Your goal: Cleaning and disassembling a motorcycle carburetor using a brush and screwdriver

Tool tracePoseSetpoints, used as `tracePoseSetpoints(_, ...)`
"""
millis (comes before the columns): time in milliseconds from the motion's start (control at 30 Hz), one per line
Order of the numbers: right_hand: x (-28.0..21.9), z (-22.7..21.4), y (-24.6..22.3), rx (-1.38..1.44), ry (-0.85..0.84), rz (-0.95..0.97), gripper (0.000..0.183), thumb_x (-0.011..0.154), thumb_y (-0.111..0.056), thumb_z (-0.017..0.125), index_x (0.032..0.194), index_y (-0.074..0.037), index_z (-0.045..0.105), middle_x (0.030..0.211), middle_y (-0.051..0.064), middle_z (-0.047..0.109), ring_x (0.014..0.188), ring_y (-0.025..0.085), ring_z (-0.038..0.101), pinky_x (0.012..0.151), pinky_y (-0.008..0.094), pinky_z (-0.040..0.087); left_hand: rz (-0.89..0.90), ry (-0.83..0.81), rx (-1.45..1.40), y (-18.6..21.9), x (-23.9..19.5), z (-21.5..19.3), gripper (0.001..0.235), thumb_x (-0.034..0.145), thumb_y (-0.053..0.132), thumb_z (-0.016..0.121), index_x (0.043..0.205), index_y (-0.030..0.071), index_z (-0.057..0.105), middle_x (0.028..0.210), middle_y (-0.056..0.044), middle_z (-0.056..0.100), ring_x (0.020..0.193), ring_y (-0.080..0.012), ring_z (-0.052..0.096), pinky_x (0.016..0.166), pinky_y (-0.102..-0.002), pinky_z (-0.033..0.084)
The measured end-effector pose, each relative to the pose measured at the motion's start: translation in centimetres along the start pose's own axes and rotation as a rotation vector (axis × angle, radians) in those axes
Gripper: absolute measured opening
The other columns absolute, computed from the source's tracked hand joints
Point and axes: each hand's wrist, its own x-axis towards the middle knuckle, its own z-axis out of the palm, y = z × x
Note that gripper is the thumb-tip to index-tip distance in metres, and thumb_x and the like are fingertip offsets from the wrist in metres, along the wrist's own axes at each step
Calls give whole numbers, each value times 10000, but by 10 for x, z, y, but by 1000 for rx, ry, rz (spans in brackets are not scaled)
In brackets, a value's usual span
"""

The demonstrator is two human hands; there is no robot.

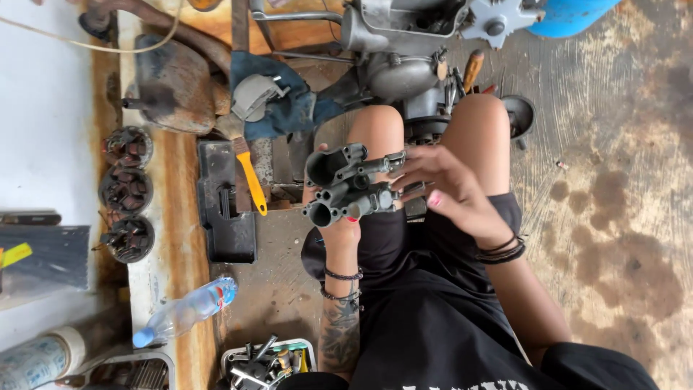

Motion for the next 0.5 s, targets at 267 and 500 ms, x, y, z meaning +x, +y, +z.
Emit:
tracePoseSetpoints(267,-4,28,51,234,311,-3,485,948,-289,667,1261,51,520,1074,137,628,956,247,709,785,380,605,-4,-118,18,13,10,9,1083,720,112,948,1537,-87,266,1294,-320,637,1268,-455,607,1154,-621,449)
tracePoseSetpoints(500,-15,19,62,406,589,-113,280,962,-188,694,1111,40,629,976,133,700,854,196,738,712,306,612,-192,-355,-519,-16,22,20,1455,556,57,1007,1662,45,61,1438,-364,528,1366,-452,531,1239,-653,288)
